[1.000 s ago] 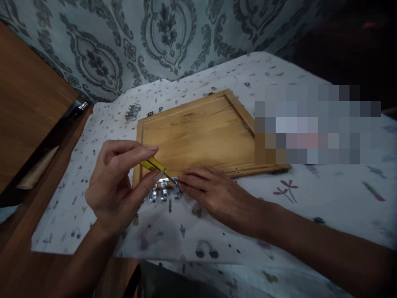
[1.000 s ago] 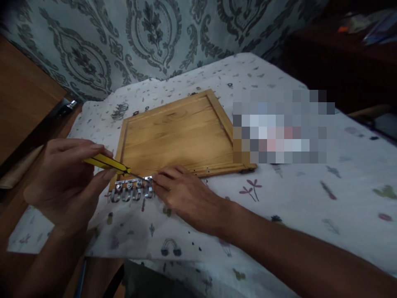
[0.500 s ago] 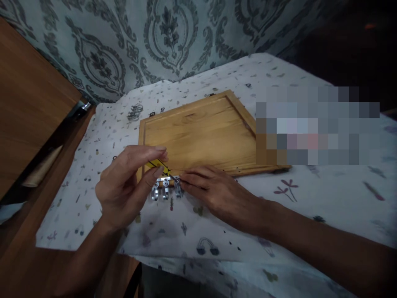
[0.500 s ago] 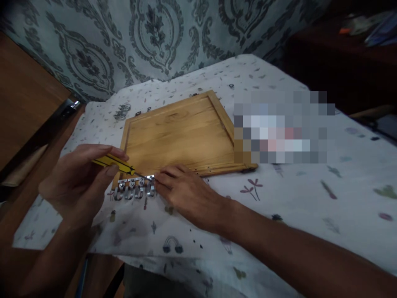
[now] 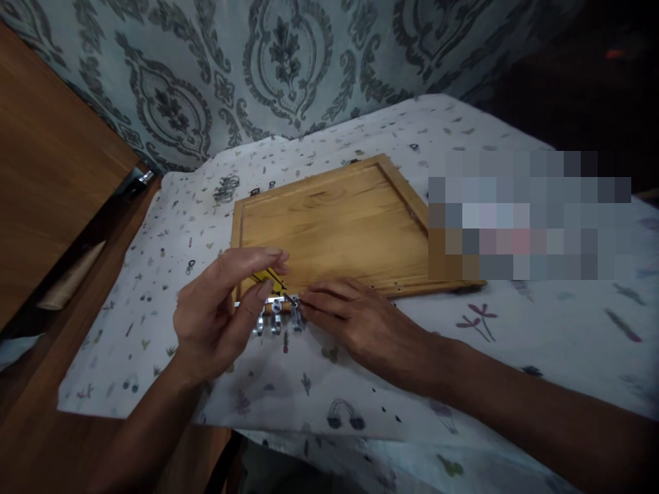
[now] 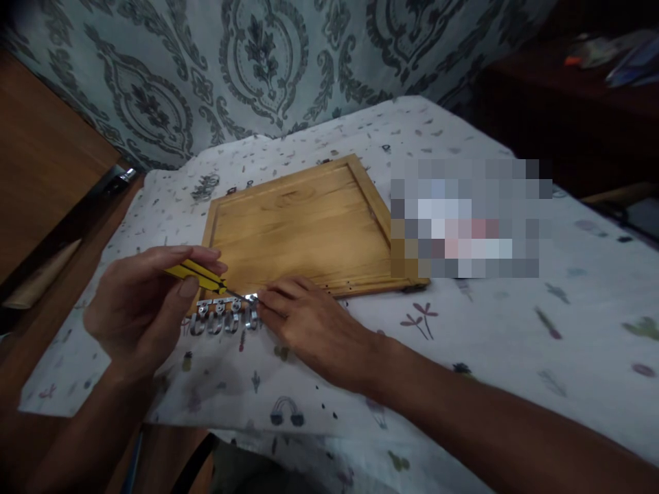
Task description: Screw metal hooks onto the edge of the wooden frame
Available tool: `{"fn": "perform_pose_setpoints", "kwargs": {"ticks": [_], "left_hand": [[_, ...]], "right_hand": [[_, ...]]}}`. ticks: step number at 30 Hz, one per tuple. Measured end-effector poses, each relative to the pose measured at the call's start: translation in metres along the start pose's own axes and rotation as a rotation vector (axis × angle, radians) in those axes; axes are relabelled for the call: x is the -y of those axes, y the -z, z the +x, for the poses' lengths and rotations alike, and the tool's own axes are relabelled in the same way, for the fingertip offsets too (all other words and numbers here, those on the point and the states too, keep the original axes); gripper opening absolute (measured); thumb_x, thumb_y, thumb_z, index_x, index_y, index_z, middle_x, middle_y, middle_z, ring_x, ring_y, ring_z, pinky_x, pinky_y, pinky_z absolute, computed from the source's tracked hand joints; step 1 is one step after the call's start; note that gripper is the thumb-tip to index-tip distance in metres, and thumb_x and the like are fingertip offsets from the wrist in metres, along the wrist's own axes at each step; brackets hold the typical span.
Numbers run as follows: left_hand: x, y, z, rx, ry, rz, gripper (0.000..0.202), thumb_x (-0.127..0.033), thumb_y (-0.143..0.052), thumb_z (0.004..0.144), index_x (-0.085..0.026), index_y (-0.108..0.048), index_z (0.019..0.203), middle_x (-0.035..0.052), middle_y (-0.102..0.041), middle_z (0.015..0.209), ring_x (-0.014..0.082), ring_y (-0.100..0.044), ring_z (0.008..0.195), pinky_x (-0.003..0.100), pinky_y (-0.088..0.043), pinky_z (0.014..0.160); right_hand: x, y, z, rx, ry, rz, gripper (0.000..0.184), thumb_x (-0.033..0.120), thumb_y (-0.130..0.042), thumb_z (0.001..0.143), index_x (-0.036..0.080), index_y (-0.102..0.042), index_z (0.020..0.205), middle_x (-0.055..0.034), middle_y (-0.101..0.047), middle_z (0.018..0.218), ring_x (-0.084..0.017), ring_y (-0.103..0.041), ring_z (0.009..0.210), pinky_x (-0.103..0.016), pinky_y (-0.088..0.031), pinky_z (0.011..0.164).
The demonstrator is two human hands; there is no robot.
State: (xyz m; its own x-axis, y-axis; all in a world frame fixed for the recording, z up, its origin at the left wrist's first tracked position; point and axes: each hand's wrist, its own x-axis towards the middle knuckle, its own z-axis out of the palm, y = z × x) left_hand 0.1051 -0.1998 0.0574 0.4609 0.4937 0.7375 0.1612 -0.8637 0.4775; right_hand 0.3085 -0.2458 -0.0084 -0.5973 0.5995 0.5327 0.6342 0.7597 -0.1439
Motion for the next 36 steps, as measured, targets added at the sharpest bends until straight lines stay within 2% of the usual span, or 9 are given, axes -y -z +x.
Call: {"fn": "perform_pose_setpoints", "kwargs": {"ticks": [5,9,12,17,25,28,32,34,36], "left_hand": [[0.005,0.0,0.002,-0.034,-0.048,0.099,0.04,-0.017,-0.069,0.086,-0.03,-0.063,0.123,0.0049,-0.069,0.107,0.0197,-0.066,0.097,0.039,-0.06,0.08],[0.005,-0.001,0.006,-0.115,-0.085,0.209,0.041,-0.013,-0.073,0.082,-0.03,-0.066,0.118,0.0024,-0.067,0.102,0.0155,-0.062,0.091,0.032,-0.057,0.075],[0.002,-0.001,0.007,-0.095,-0.086,0.17,0.047,-0.006,-0.072,0.081,-0.029,-0.066,0.122,0.0023,-0.07,0.104,0.0152,-0.063,0.093,0.031,-0.057,0.075],[-0.002,0.001,0.006,-0.055,-0.019,0.103,0.048,-0.002,-0.068,0.083,-0.028,-0.066,0.124,0.0031,-0.071,0.108,0.016,-0.065,0.093,0.036,-0.058,0.08],[-0.002,0.004,0.006,-0.012,-0.011,0.076,0.048,-0.002,-0.068,0.082,-0.026,-0.066,0.123,0.0035,-0.072,0.109,0.0181,-0.067,0.095,0.038,-0.06,0.081],[-0.004,0.004,0.007,-0.065,0.019,0.029,0.05,0.0,-0.066,0.083,-0.028,-0.066,0.124,0.0027,-0.07,0.108,0.0183,-0.067,0.092,0.039,-0.06,0.079],[-0.005,0.005,0.009,-0.207,0.019,0.039,0.045,-0.005,-0.069,0.082,-0.03,-0.068,0.12,0.001,-0.069,0.104,0.0167,-0.067,0.086,0.037,-0.06,0.073],[-0.003,0.005,0.01,-0.222,0.0,0.052,0.044,-0.004,-0.07,0.081,-0.029,-0.069,0.118,0.0011,-0.07,0.104,0.0159,-0.066,0.086,0.036,-0.06,0.073],[-0.002,0.005,0.009,-0.182,-0.007,0.063,0.046,-0.002,-0.07,0.081,-0.028,-0.068,0.119,0.0018,-0.069,0.106,0.016,-0.066,0.088,0.036,-0.059,0.073]], "right_hand": [[-0.001,0.001,-0.001,0.003,0.004,0.004,0.021,0.01,-0.052,0.096,0.009,-0.067,0.111,-0.0119,-0.073,0.114,-0.025,-0.064,0.101,-0.042,-0.056,0.088],[-0.001,0.0,-0.001,-0.012,0.005,-0.002,0.02,0.009,-0.052,0.096,0.009,-0.068,0.108,-0.0122,-0.074,0.112,-0.025,-0.064,0.1,-0.042,-0.056,0.087],[0.0,-0.001,0.0,-0.043,0.006,-0.014,0.022,0.01,-0.05,0.097,0.009,-0.069,0.107,-0.0124,-0.074,0.111,-0.024,-0.064,0.101,-0.041,-0.057,0.086],[0.001,0.0,0.0,-0.068,0.004,-0.02,0.029,0.005,-0.043,0.096,0.01,-0.07,0.106,-0.0119,-0.074,0.111,-0.023,-0.065,0.102,-0.038,-0.057,0.087],[0.0,0.001,-0.002,-0.051,0.014,0.009,0.025,0.006,-0.049,0.094,0.009,-0.068,0.11,-0.0133,-0.073,0.115,-0.025,-0.064,0.106,-0.04,-0.057,0.09],[0.001,0.001,-0.004,-0.043,0.006,0.011,0.026,0.006,-0.048,0.094,0.009,-0.067,0.112,-0.0138,-0.073,0.116,-0.025,-0.064,0.106,-0.041,-0.057,0.09],[0.001,0.001,-0.004,-0.036,0.001,0.012,0.029,0.005,-0.046,0.094,0.011,-0.067,0.112,-0.0128,-0.072,0.118,-0.025,-0.064,0.107,-0.042,-0.057,0.09],[0.0,0.001,-0.005,-0.051,0.005,0.015,0.029,0.004,-0.045,0.094,0.009,-0.067,0.111,-0.0131,-0.072,0.117,-0.025,-0.064,0.106,-0.042,-0.057,0.09],[0.0,0.0,-0.005,-0.062,0.007,0.026,0.03,0.003,-0.044,0.093,0.007,-0.067,0.111,-0.0138,-0.073,0.116,-0.026,-0.064,0.107,-0.043,-0.057,0.089]]}}
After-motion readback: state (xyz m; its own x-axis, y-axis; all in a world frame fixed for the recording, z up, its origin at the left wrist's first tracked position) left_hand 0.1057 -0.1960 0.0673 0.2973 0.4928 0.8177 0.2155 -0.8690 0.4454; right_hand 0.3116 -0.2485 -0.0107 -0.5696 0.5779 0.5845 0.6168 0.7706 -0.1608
